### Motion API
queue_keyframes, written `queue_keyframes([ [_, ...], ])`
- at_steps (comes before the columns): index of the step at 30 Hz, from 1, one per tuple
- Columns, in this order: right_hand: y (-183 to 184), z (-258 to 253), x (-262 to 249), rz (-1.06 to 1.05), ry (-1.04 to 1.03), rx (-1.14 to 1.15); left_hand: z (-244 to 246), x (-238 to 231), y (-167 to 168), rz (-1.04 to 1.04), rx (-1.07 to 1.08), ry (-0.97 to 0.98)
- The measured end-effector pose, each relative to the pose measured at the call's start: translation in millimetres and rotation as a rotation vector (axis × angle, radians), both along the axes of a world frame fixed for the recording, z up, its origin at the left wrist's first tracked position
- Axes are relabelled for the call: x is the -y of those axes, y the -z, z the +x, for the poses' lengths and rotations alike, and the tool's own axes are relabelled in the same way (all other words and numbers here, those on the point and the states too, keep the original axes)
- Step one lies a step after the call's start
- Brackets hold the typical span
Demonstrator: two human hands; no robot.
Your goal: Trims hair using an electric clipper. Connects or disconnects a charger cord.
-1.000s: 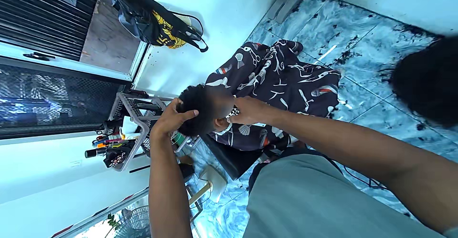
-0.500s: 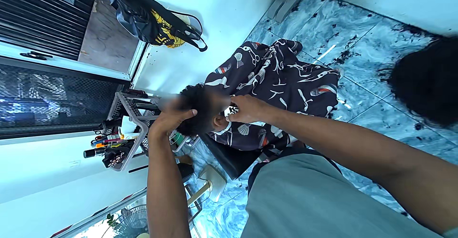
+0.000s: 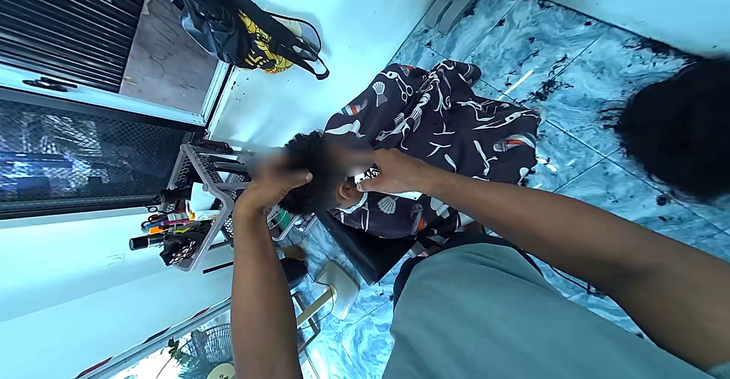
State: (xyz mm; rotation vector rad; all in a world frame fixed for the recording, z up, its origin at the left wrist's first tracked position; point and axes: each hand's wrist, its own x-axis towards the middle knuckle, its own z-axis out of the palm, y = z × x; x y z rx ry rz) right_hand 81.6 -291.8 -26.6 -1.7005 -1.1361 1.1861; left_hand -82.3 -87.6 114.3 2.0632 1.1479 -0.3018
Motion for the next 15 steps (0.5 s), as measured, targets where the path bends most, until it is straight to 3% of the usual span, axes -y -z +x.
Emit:
queue_keyframes([
  [7,7,10,4,0.052,0.022,-0.059,-1,4,-2,0.058,0.033,0.019],
  [10,37,17,73,-0.038,0.141,-0.348,-36,30,2,0.517,0.215,0.106],
  [12,71,23,140,-0.178,0.386,-0.747,-62,82,37,0.71,0.574,0.149],
  [13,87,22,172,-0.253,0.556,-0.915,-68,117,68,0.629,0.717,0.182],
  [15,102,15,218,-0.366,0.884,-1.02,-47,174,118,0.332,0.845,0.289],
])
